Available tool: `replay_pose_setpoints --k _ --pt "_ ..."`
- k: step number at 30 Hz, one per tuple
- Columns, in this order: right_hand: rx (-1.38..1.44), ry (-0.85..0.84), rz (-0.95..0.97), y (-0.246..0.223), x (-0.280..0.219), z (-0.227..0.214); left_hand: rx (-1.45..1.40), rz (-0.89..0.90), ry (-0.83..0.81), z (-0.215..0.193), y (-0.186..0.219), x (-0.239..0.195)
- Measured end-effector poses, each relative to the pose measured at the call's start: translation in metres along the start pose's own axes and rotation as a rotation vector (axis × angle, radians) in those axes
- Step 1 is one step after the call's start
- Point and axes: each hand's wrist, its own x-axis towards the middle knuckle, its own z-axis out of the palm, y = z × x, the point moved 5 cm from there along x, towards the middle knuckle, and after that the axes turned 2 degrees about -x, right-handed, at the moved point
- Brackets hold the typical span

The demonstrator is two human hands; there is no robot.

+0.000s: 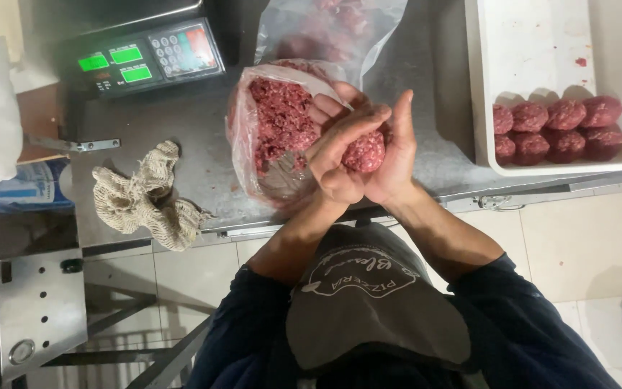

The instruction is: Forming meatballs from ground meat and placing them into a container.

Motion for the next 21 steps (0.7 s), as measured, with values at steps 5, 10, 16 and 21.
replay_pose_setpoints --k 5,10,16,21 --pt "-0.114 0.087 -0.123 -0.031 -0.007 -0.037 -0.155 -0.015 0.125 0.033 0.002 0.012" --pt "-0.928 -0.072 -0.552 -0.068 -0.017 -0.014 -0.937 -0.636 0.382 0.044 -0.051 -0.014" --pt "-1.451 -0.499 -0.264 -0.089 -0.016 0.020 -1.141 -0.498 0.301 0.048 -0.058 -0.010" --pt "-1.335 -0.460 -0.191 -0.095 -0.008 0.006 -1.132 -0.658 0.307 0.057 -0.045 -0.003"
